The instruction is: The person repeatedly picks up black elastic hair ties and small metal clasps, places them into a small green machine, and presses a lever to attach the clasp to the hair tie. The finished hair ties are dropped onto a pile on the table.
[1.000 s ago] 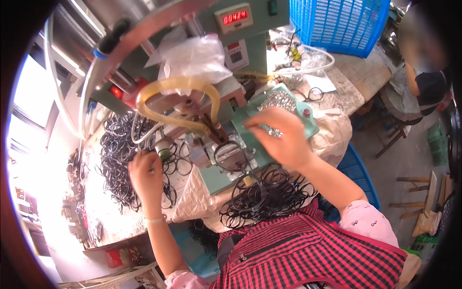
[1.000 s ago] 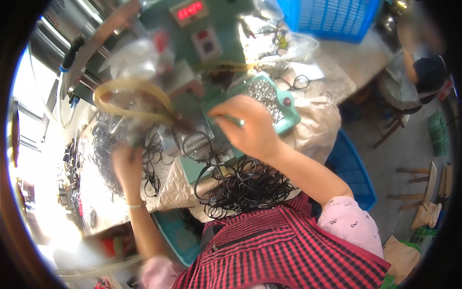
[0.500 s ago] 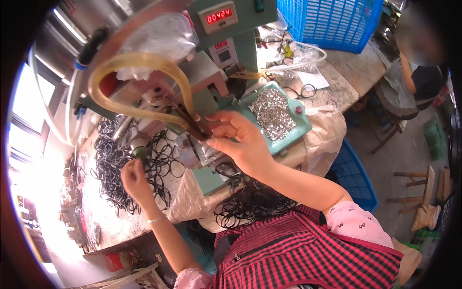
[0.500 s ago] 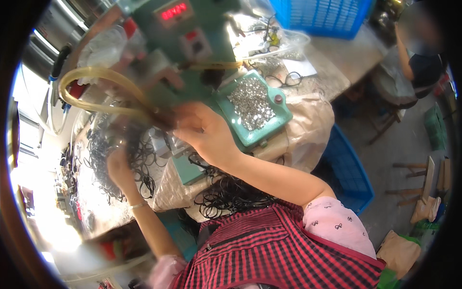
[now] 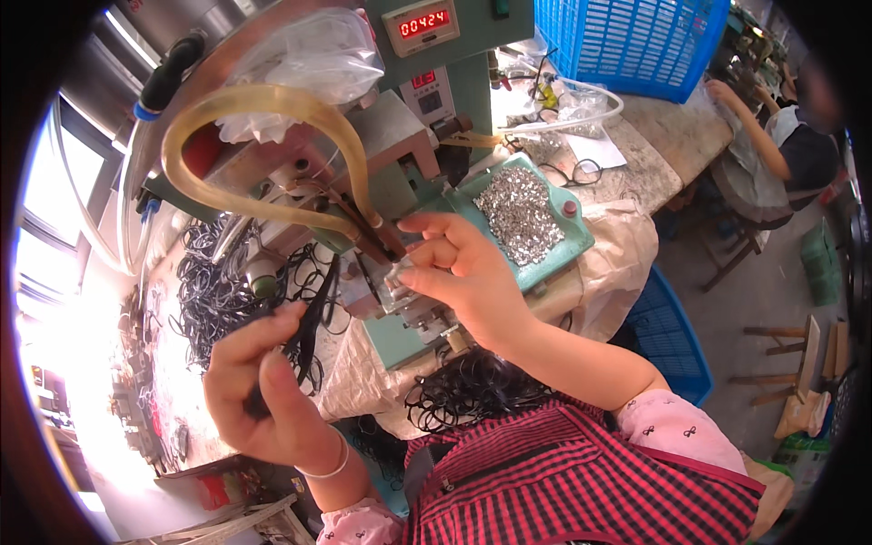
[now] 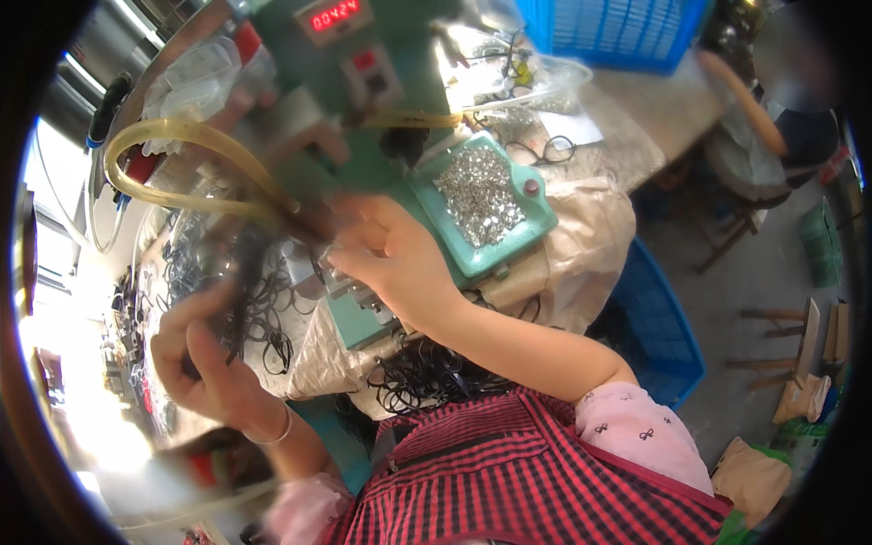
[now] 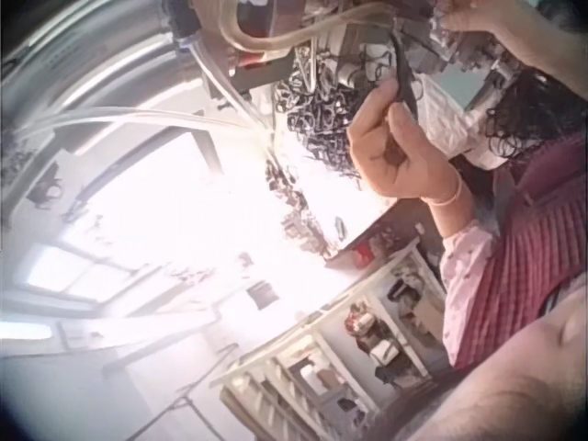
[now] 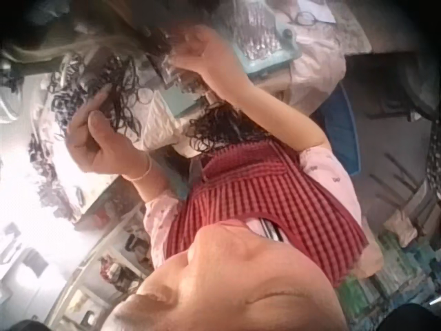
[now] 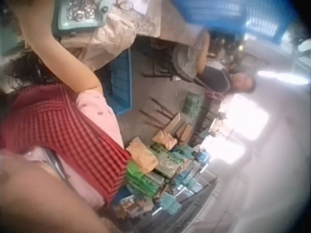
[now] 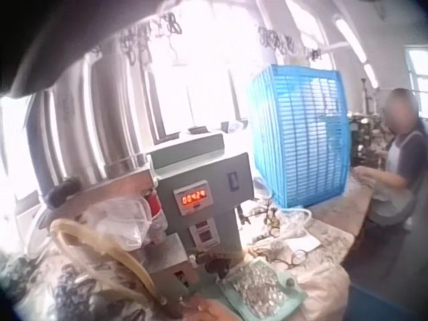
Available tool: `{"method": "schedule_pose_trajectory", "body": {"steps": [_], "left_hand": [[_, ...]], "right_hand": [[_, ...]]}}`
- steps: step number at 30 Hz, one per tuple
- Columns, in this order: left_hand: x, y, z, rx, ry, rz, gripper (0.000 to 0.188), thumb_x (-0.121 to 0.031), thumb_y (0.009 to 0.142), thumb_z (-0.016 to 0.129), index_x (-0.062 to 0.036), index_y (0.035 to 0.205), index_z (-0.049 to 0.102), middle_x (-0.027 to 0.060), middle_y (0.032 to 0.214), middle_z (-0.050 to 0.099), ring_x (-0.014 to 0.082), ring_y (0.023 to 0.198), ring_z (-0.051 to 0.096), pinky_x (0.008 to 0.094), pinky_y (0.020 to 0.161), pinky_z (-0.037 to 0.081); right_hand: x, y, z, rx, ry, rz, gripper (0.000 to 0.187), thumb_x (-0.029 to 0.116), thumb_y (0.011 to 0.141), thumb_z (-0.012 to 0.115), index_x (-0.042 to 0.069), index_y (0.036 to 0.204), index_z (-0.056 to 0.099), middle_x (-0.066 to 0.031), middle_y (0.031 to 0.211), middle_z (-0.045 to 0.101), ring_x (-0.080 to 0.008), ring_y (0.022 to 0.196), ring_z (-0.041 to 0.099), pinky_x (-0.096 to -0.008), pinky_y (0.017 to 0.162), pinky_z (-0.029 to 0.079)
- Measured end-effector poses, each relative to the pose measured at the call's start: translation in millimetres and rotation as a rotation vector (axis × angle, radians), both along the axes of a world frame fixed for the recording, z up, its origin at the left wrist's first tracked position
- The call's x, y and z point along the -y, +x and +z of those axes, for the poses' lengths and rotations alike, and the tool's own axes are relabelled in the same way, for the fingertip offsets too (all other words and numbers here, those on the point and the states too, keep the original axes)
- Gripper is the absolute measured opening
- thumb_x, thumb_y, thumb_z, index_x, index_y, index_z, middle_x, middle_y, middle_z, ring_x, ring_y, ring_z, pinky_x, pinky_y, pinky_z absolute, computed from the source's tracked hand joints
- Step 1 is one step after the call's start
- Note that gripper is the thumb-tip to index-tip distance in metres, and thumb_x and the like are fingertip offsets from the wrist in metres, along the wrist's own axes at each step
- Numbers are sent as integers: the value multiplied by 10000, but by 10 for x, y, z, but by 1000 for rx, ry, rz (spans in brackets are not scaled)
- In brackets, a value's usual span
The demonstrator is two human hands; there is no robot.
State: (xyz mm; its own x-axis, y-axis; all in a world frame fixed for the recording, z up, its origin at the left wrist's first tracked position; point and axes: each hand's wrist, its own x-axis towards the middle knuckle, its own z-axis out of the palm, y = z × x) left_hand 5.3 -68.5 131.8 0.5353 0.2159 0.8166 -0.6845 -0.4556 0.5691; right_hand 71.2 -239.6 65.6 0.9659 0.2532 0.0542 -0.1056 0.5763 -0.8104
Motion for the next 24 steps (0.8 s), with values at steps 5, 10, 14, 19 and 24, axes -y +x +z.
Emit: {"method": "schedule_pose_trajectory", "body": {"steps": [5, 10, 14, 19, 24], "left_hand": [[18, 211, 91, -158, -41, 160, 230, -9, 971, 631, 7, 795, 484, 205, 915, 701, 259, 815, 722, 304, 729, 579], [-76, 269, 191, -273, -97, 68, 203, 4, 945, 689, 20, 804, 543, 157, 917, 713, 211, 807, 724, 245, 705, 549], [-67, 173, 147, -225, 13, -134, 252, 76, 910, 647, -8, 771, 454, 215, 902, 712, 277, 843, 727, 324, 799, 570], [86, -43, 131, -158, -160, -159, 259, 89, 886, 628, -25, 780, 421, 279, 889, 704, 288, 799, 715, 364, 820, 572], [39, 230, 262, -360, 43, 185, 193, 40, 910, 679, 4, 797, 526, 189, 849, 731, 167, 735, 674, 232, 694, 495]], "right_hand": [[144, 124, -58, -141, 264, 26, 342, 19, 920, 651, -35, 1252, 587, -77, 973, 709, -177, 950, 662, -316, 892, 503], [654, 538, -404, 259, -738, -395, 165, 65, 821, 739, 31, 982, 725, -139, 981, 714, -310, 1011, 671, -410, 892, 530], [930, 674, -908, 849, -1660, -742, 66, 78, 780, 740, 81, 843, 718, -123, 966, 713, -302, 1036, 676, -398, 830, 558], [1000, 722, -981, 791, -1408, -717, 50, 93, 764, 727, 75, 796, 694, -75, 939, 721, -296, 958, 673, -397, 781, 551], [1122, 434, -878, 229, -771, -681, 81, 52, 853, 666, 63, 908, 725, -54, 925, 726, -184, 866, 667, -295, 814, 510]]}}
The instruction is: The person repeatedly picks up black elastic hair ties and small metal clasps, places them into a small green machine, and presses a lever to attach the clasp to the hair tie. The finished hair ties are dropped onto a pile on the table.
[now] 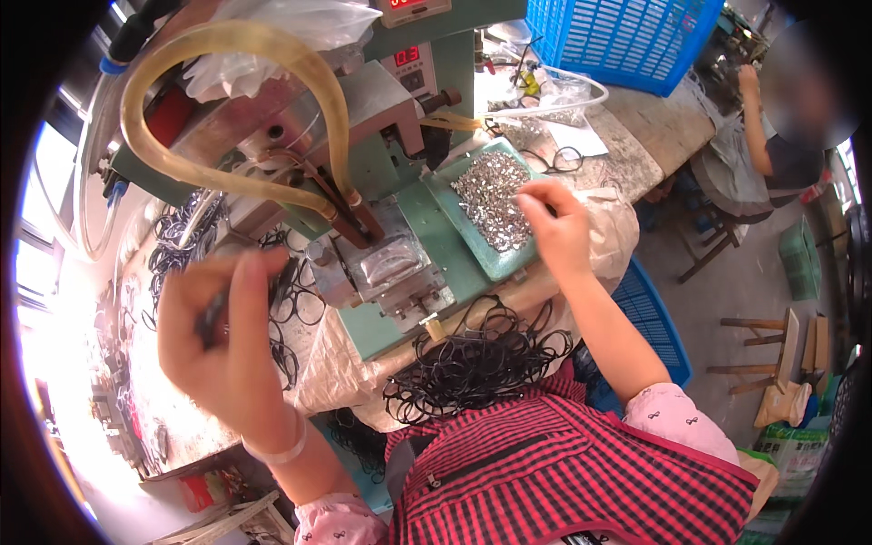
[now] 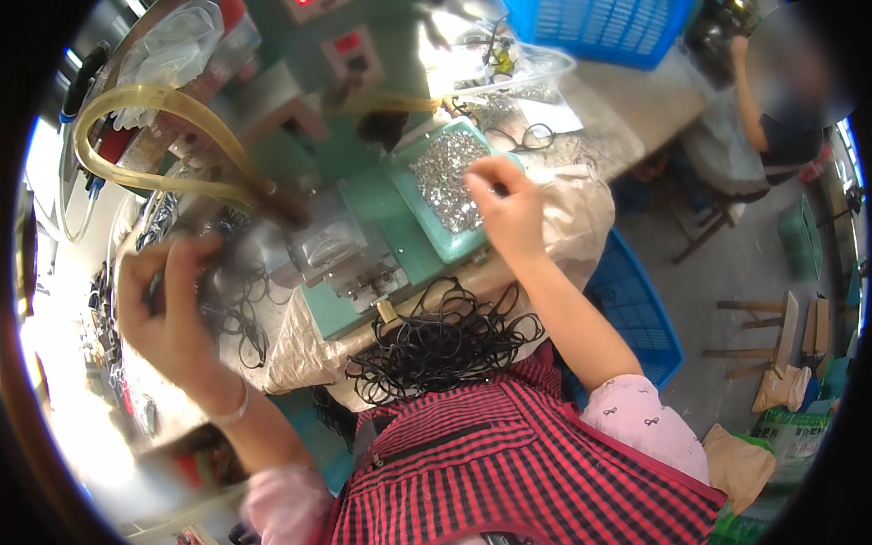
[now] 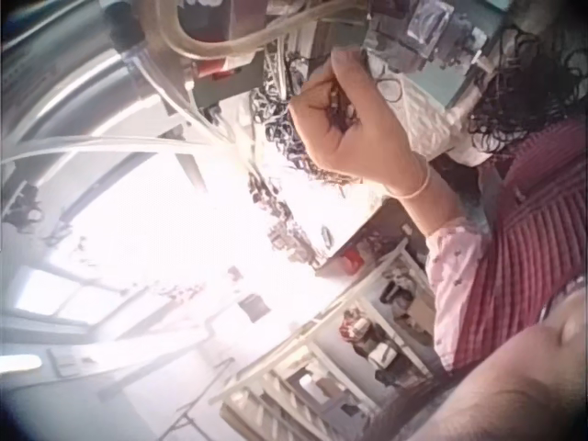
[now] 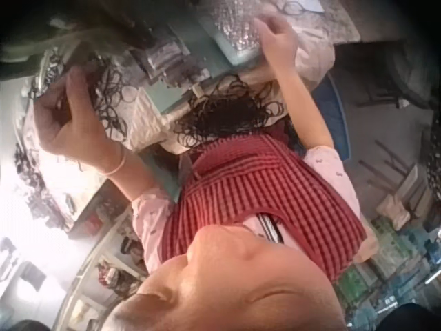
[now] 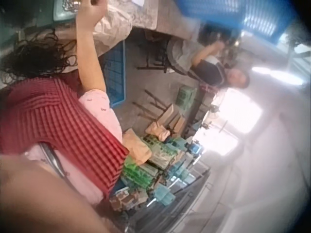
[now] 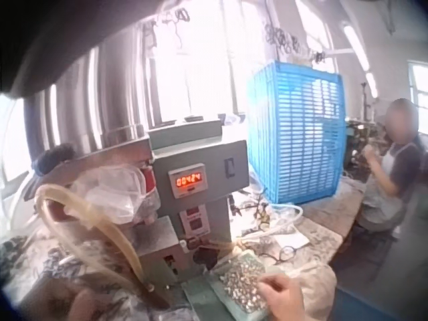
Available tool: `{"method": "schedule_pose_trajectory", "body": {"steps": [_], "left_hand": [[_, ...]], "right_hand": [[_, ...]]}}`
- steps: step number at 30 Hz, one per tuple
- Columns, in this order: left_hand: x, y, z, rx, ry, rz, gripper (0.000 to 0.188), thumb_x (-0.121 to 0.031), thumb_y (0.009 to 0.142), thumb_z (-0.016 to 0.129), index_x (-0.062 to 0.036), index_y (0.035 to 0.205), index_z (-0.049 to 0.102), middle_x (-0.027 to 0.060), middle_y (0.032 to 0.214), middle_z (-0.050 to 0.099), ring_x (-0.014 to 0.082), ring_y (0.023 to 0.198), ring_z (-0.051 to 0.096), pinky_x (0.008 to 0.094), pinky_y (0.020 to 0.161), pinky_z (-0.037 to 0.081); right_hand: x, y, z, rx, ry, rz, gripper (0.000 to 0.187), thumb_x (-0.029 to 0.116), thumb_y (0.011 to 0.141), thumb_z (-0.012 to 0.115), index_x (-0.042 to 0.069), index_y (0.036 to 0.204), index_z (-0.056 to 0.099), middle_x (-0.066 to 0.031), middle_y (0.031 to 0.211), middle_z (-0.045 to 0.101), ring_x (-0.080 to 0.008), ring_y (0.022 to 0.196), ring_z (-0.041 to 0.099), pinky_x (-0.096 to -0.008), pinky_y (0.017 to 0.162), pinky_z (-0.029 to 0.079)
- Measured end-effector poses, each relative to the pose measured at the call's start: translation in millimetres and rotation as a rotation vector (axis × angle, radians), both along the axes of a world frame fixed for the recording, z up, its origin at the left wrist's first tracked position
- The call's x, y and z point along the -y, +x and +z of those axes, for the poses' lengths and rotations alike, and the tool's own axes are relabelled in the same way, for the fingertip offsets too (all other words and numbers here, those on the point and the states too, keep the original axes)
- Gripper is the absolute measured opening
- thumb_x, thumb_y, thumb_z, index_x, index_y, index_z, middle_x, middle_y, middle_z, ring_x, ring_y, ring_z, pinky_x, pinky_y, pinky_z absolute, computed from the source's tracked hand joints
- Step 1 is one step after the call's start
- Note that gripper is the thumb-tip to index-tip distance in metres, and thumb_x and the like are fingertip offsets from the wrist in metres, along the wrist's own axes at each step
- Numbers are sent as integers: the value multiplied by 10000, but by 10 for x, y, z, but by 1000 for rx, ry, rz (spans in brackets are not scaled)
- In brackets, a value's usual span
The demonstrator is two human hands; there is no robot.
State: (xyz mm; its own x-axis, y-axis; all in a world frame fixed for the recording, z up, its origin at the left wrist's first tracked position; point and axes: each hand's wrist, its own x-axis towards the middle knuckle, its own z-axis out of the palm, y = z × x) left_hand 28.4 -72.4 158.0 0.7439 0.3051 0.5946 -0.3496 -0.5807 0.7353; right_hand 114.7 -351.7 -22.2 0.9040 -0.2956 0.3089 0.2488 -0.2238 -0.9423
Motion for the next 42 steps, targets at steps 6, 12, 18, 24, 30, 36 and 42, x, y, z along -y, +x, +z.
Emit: {"method": "schedule_pose_trajectory", "body": {"steps": [6, 12, 18, 24, 30, 36, 42], "left_hand": [[77, 57, -45, 165, -131, -57, 233, 54, 916, 667, -4, 786, 483, 199, 837, 710, 212, 720, 695, 293, 706, 568], [-22, -229, -421, 256, -17, -111, 263, 48, 925, 628, -23, 795, 410, 218, 789, 670, 275, 711, 692, 372, 718, 599], [-77, -131, 40, 232, -20, -143, 199, 31, 953, 605, 9, 792, 489, 190, 784, 691, 233, 647, 684, 281, 657, 555], [-51, 111, -103, 218, -231, -99, 230, 4, 967, 640, -12, 791, 492, 170, 803, 707, 202, 714, 699, 259, 672, 538], [-65, 110, -87, 198, -152, -119, 246, 12, 963, 645, -14, 783, 480, 163, 828, 705, 192, 723, 697, 249, 665, 529], [-38, 150, -148, 242, -83, -86, 250, 33, 958, 645, -13, 779, 477, 163, 823, 707, 164, 734, 683, 233, 661, 521], [80, -22, -354, 373, -4, -212, 176, 13, 916, 703, -5, 787, 585, 130, 823, 718, 162, 665, 640, 259, 644, 551]], "right_hand": [[-124, 224, -36, -123, 595, 122, 109, 35, 871, 677, 28, 972, 717, -28, 918, 708, -103, 834, 628, -235, 784, 486], [-837, -159, 505, 226, 123, 367, 158, 37, 864, 738, 18, 1021, 739, -70, 945, 735, -149, 869, 686, -293, 799, 539], [-1154, -216, 601, 299, 122, 371, 340, -20, 847, 748, -7, 1169, 640, -46, 888, 686, -146, 906, 671, -296, 821, 525], [-1152, -282, 622, 263, 208, 460, 568, -51, 828, 760, -20, 1327, 489, -64, 917, 658, -130, 988, 653, -281, 942, 487], [-1241, -332, 606, 193, 377, 430, 616, -65, 833, 757, -43, 1368, 450, -67, 941, 654, -153, 1028, 653, -296, 961, 494], [-1252, -359, 653, 172, 307, 382, 635, -67, 832, 747, -38, 1388, 442, -103, 1105, 672, -152, 1035, 655, -310, 982, 494], [-1048, -596, 876, -94, 569, 596, 719, -27, 854, 722, -9, 1485, 379, -134, 1174, 680, -170, 1167, 626, -299, 1002, 476]]}}
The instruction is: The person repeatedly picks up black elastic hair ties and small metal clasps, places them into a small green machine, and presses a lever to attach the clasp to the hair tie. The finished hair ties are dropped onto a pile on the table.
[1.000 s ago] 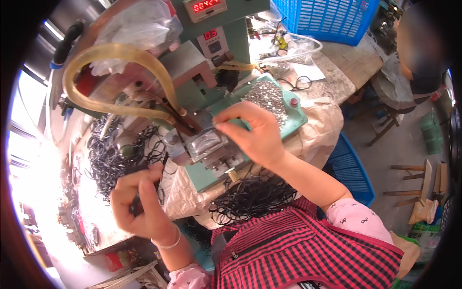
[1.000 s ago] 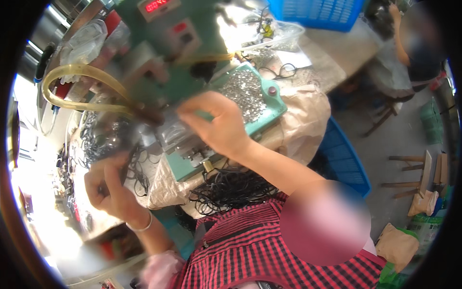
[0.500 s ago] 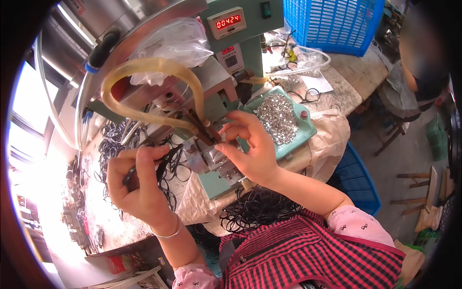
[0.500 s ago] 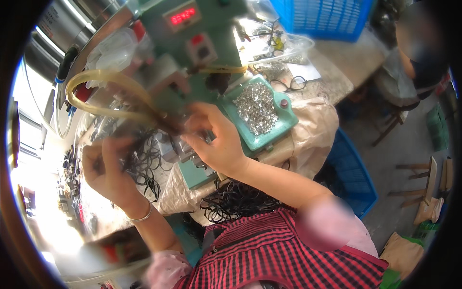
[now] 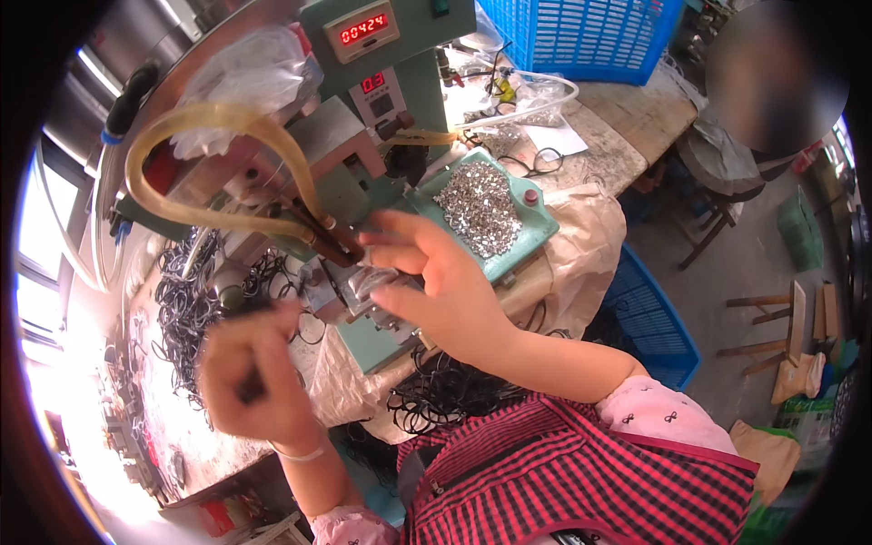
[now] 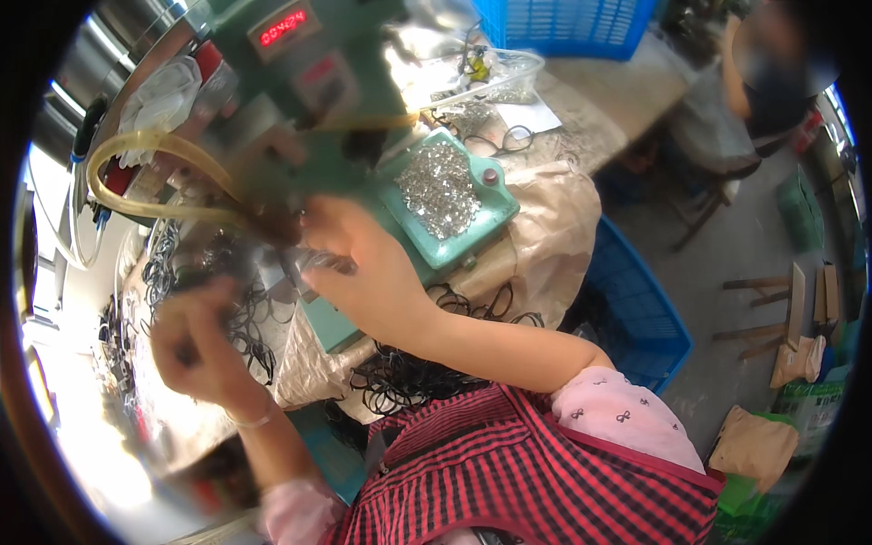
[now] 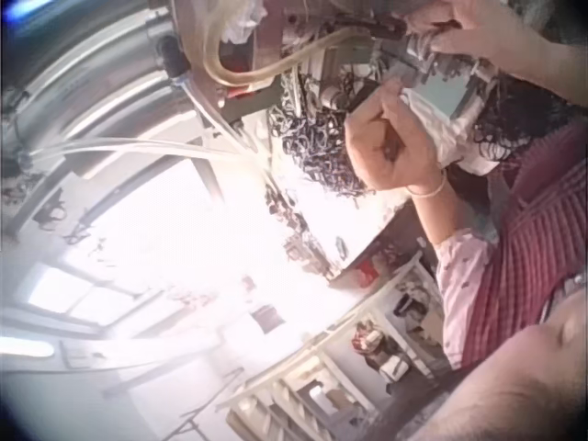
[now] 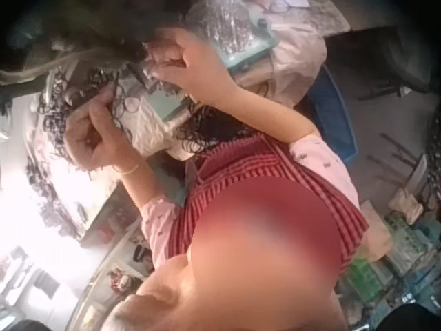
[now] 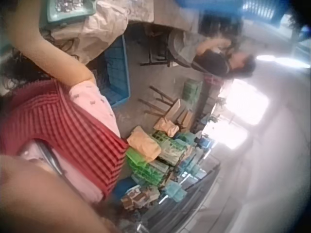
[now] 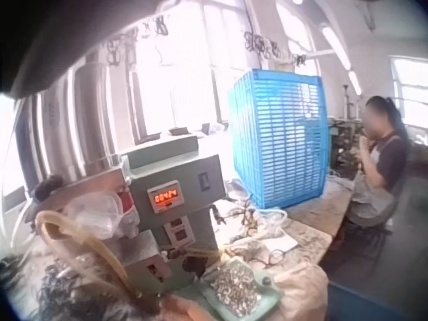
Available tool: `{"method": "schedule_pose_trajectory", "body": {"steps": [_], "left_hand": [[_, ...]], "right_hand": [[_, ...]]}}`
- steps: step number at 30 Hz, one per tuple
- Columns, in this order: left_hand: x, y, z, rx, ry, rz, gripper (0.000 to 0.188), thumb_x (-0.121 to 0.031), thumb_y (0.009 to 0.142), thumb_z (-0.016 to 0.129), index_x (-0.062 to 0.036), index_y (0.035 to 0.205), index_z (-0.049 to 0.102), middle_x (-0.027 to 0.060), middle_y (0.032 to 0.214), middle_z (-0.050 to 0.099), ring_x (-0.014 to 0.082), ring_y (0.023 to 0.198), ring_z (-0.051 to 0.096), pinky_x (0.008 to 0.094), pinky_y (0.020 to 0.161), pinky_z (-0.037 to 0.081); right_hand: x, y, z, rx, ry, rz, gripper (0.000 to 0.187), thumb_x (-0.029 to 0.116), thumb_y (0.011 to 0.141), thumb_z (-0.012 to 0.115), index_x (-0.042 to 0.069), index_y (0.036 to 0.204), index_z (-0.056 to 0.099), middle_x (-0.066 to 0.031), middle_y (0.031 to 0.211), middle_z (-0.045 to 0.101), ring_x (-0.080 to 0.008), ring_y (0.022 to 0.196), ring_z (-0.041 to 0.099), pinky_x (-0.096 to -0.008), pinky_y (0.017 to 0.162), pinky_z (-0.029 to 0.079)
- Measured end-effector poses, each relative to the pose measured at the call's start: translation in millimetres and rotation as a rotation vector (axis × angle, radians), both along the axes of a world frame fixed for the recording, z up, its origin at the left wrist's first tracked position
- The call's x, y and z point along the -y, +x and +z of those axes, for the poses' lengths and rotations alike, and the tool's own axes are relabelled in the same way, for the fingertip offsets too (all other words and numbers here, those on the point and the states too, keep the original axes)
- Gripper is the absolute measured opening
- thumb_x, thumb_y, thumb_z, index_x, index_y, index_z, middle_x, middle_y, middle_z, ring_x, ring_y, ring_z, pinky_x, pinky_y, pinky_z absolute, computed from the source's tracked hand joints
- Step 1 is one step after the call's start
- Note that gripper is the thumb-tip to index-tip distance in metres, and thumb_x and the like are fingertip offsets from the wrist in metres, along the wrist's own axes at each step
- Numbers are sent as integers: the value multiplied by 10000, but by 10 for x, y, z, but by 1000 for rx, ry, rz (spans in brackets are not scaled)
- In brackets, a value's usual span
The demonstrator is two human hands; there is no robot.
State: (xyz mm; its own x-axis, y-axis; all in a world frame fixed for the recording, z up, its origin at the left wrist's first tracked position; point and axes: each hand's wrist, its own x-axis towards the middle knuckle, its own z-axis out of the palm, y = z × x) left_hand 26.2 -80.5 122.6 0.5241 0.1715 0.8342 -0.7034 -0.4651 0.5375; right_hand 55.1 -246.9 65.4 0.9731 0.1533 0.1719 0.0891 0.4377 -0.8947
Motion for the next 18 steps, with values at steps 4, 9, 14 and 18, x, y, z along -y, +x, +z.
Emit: {"method": "schedule_pose_trajectory", "body": {"steps": [4, 9, 14, 18], "left_hand": [[253, -191, -68, 267, 830, -152, 286, -78, 817, 802, -87, 745, 525, 57, 905, 724, 214, 680, 669, 303, 641, 584], [352, -88, -281, 158, 814, -286, 326, -140, 793, 825, -100, 778, 502, 37, 964, 724, 164, 738, 667, 294, 623, 575], [366, -109, -353, 149, 792, -186, 395, -129, 730, 871, -116, 710, 477, 6, 961, 742, 129, 537, 532, 274, 491, 447], [382, -60, -329, 145, 714, -227, 419, -107, 711, 878, -119, 687, 461, 10, 937, 741, 135, 518, 513, 275, 474, 420]], "right_hand": [[576, 174, -246, 608, -798, -276, 327, 144, 805, 762, 55, 1117, 723, -159, 1141, 712, -330, 1111, 653, -430, 970, 505], [1113, 231, -868, 451, -1333, -688, 198, 150, 776, 795, 77, 950, 737, -80, 922, 686, -295, 963, 615, -400, 865, 504], [1014, 614, -888, 606, -1198, -658, 71, 102, 798, 769, 79, 824, 707, -55, 880, 671, -281, 894, 619, -407, 807, 505], [1020, 870, -887, 532, -1239, -728, 64, 129, 801, 740, 104, 816, 684, -68, 884, 674, -296, 856, 616, -426, 741, 509]]}}
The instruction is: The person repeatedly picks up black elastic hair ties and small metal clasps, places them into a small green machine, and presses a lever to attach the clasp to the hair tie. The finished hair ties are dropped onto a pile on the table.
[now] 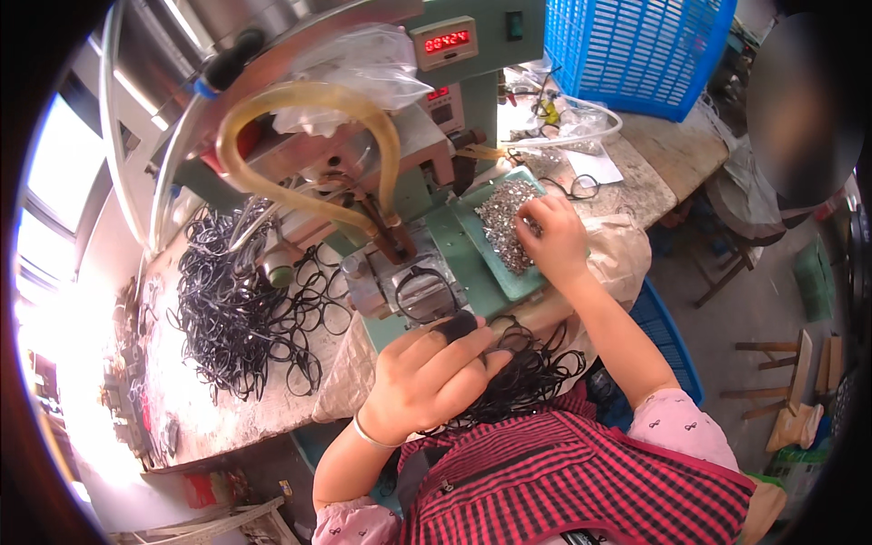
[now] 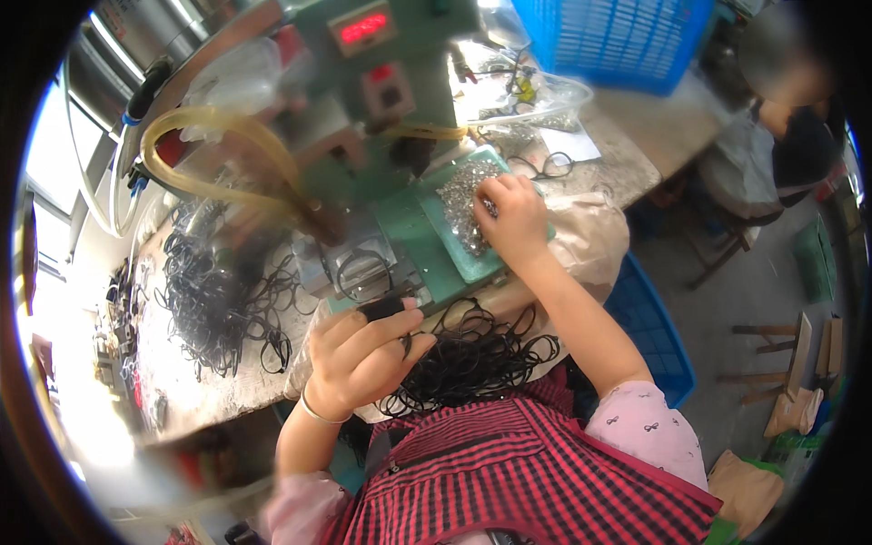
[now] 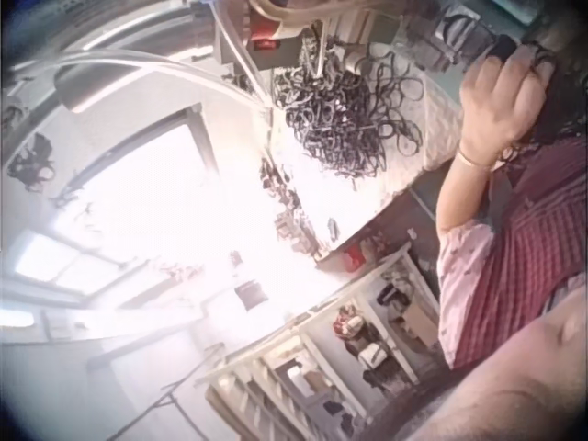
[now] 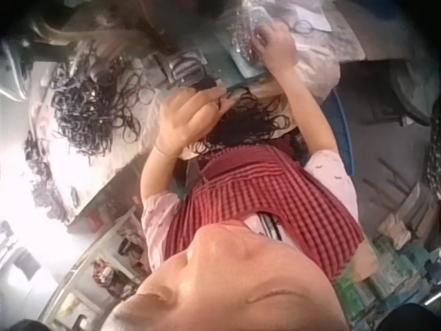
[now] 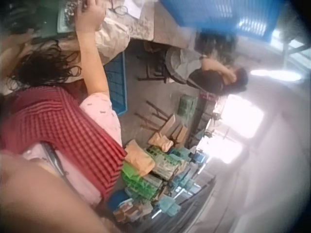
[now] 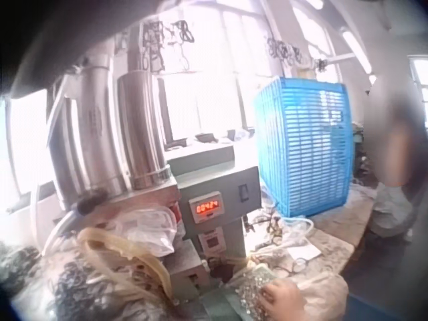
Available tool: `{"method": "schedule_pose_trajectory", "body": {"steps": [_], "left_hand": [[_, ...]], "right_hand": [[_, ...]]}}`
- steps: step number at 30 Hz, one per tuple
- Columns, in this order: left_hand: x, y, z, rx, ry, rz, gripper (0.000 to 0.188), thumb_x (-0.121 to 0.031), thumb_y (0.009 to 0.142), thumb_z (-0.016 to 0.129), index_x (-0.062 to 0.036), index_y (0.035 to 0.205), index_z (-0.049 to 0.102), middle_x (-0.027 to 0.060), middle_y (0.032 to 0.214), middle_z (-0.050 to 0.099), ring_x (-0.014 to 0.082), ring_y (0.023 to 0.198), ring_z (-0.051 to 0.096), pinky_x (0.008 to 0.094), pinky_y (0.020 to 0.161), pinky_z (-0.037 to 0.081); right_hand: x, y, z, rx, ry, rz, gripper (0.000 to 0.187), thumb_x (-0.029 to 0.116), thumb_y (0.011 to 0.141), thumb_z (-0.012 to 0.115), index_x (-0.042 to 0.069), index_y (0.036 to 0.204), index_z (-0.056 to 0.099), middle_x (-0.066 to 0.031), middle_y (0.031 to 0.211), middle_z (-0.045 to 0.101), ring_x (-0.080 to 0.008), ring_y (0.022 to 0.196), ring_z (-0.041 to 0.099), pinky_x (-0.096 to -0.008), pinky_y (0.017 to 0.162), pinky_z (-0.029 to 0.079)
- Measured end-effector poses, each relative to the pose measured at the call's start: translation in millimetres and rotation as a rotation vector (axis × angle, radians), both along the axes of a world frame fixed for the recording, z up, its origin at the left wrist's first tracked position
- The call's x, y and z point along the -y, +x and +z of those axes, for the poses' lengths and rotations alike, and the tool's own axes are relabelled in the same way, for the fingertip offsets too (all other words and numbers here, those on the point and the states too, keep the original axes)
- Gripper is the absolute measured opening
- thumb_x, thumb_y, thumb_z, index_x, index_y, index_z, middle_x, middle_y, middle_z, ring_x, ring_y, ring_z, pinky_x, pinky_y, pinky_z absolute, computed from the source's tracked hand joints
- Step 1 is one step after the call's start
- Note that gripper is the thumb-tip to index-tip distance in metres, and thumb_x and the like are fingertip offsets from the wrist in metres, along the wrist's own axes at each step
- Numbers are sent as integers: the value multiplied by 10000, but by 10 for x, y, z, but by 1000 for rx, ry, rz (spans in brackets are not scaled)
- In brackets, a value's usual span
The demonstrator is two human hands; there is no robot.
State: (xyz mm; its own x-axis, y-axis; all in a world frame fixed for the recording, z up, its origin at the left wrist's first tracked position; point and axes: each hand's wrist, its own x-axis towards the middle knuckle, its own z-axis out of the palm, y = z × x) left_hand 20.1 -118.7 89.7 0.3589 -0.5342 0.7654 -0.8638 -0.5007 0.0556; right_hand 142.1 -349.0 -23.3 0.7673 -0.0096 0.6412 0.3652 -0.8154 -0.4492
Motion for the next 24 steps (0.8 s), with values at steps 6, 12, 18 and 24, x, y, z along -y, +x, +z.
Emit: {"method": "schedule_pose_trajectory", "body": {"steps": [6, 12, 18, 24], "left_hand": [[11, 12, -36, 12, -40, 1, 441, -73, 692, 882, -120, 687, 444, 18, 967, 740, 135, 502, 488, 281, 467, 404], [-303, -600, -400, -157, -145, 222, 436, -226, 717, 907, -44, 998, 627, 173, 1143, 720, 369, 1056, 708, 495, 976, 543], [-1302, -515, -340, -176, -835, 921, 241, 57, 960, 586, 41, 1199, 567, 131, 1187, 639, 214, 1076, 623, 341, 1007, 481], [-1604, 256, -513, -431, 68, 887, 259, -3, 753, 745, -61, 1003, 716, 112, 1157, 666, 335, 1026, 605, 424, 974, 479]], "right_hand": [[-239, 59, 1, 45, -333, 312, 122, 118, 827, 688, 111, 948, 670, -75, 1158, 657, -267, 1204, 598, -391, 767, 544], [39, -43, -58, -3, 198, 146, 119, 79, 866, 694, 67, 955, 773, -126, 986, 751, -270, 939, 715, -359, 851, 552], [-24, -149, -159, -282, 1212, 154, 184, 69, 926, 663, 22, 1074, 762, -36, 969, 736, -106, 867, 645, -234, 803, 496], [-524, -93, 58, -176, 922, 283, 115, 43, 895, 740, 39, 1003, 779, -7, 906, 718, -68, 792, 606, -206, 723, 469]]}}
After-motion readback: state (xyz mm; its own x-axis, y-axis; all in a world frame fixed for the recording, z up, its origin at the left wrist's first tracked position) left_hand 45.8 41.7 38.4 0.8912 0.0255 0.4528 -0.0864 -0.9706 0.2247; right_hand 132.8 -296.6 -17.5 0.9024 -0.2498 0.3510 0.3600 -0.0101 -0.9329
